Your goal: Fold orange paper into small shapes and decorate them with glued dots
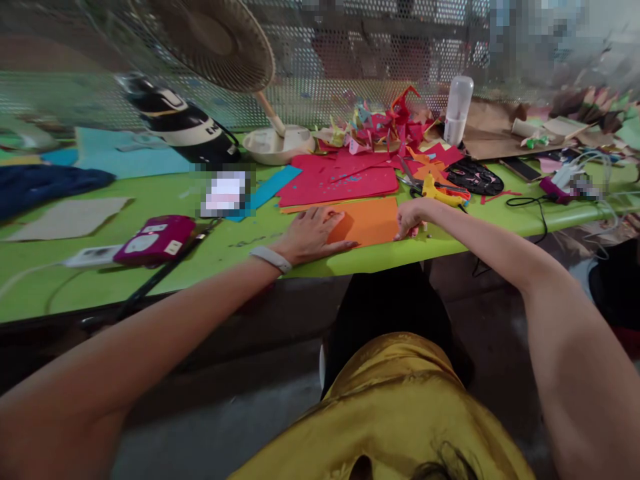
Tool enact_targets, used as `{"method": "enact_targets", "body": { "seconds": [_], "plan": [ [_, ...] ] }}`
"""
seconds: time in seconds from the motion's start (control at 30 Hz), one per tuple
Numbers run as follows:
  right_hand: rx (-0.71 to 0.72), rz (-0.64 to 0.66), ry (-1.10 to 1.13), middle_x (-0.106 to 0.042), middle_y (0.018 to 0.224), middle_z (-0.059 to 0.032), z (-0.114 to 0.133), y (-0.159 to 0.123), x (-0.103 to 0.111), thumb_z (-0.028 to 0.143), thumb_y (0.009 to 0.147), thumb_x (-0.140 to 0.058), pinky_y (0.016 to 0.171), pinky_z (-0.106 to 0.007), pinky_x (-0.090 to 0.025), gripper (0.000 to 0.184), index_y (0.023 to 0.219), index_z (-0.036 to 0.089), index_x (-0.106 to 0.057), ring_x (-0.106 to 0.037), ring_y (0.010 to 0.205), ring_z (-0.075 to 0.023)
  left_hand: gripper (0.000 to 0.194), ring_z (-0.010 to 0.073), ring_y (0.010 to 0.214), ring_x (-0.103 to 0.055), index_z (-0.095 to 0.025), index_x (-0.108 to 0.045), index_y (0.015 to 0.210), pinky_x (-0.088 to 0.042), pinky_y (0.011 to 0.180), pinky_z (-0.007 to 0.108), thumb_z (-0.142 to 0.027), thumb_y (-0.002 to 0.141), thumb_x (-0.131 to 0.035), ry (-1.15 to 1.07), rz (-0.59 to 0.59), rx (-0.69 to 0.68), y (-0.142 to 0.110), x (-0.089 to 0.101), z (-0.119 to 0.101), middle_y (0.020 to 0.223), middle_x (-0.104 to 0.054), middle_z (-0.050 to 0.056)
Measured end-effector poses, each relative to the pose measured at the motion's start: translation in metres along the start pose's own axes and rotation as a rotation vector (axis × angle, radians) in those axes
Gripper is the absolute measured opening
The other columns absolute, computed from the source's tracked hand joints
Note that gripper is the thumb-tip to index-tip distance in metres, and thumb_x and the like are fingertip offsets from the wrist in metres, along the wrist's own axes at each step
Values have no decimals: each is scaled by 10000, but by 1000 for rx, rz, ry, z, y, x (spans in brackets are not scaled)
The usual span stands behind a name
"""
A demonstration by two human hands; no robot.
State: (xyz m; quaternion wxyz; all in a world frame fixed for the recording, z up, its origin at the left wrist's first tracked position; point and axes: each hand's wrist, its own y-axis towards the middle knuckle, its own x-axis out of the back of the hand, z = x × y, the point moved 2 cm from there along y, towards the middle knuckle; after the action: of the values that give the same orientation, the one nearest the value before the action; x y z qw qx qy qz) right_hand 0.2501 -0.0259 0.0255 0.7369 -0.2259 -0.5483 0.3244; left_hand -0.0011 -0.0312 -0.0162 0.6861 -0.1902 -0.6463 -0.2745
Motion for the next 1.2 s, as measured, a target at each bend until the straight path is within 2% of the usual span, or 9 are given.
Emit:
{"method": "enact_targets", "body": {
  "seconds": [0.2,0.4,0.53,0.7,0.77,0.83,0.93,1.07,1.2],
  "plan": [
    [47,-34,34,-611,634,0,-6,-2,0,447,709,-867,550,-226,-376,413,669,156,-577,-618,658,-131,906,390,1300,-472,-110,-481,1466,-334,1082,461,-785,865,-430,-24,44,17,0,2,2,1452,-488,219],
    [91,-103,84,-648,678,-10,-13,2,4,353,695,-878,602,-244,-445,332,657,155,-614,-610,642,-127,894,401,1318,-461,-129,-508,1448,-310,1106,488,-787,844,-468,-22,-3,19,2,-1,7,1450,-502,217],
    [164,-180,63,-658,667,-24,-10,7,9,404,738,-839,618,-255,-452,325,662,155,-644,-614,642,-137,889,411,1306,-478,-135,-552,1413,-338,1100,497,-787,810,-521,-66,-23,11,2,-1,5,1425,-525,222],
    [210,-138,79,-662,659,-16,8,14,6,445,758,-820,574,-224,-417,352,693,154,-635,-623,628,-116,700,333,1136,-602,-140,-690,1140,-454,979,425,-730,777,-593,-291,-43,37,14,17,-2,1202,-643,184],
    [204,-115,82,-659,645,-5,16,16,3,441,767,-816,544,-211,-386,340,718,158,-634,-631,622,-111,540,262,890,-664,-156,-692,926,-499,796,367,-668,832,-552,-470,58,161,21,25,-6,955,-704,125],
    [178,-100,74,-647,616,7,22,17,1,420,787,-803,529,-206,-367,313,736,163,-632,-639,612,-111,457,209,682,-642,-184,-647,763,-478,655,321,-634,820,-591,-656,281,226,27,30,-15,723,-679,62],
    [132,-67,66,-637,591,16,26,20,-2,368,803,-791,542,-209,-374,277,728,166,-618,-653,618,-118,431,165,547,-579,-196,-586,599,-442,574,292,-580,755,-703,-795,502,288,35,32,-26,571,-606,23],
    [123,-25,101,-609,577,30,25,23,-4,350,766,-823,537,-210,-355,307,690,173,-583,-650,624,-119,432,145,511,-528,-193,-616,561,-406,546,291,-573,697,-770,-860,637,296,41,22,-30,532,-590,21],
    [135,-14,134,-625,610,20,21,27,-5,409,716,-857,546,-220,-353,358,684,182,-583,-657,650,-132,498,140,510,-499,-188,-613,522,-386,533,298,-632,608,-821,-891,686,315,44,11,-24,531,-584,33]
  ]
}}
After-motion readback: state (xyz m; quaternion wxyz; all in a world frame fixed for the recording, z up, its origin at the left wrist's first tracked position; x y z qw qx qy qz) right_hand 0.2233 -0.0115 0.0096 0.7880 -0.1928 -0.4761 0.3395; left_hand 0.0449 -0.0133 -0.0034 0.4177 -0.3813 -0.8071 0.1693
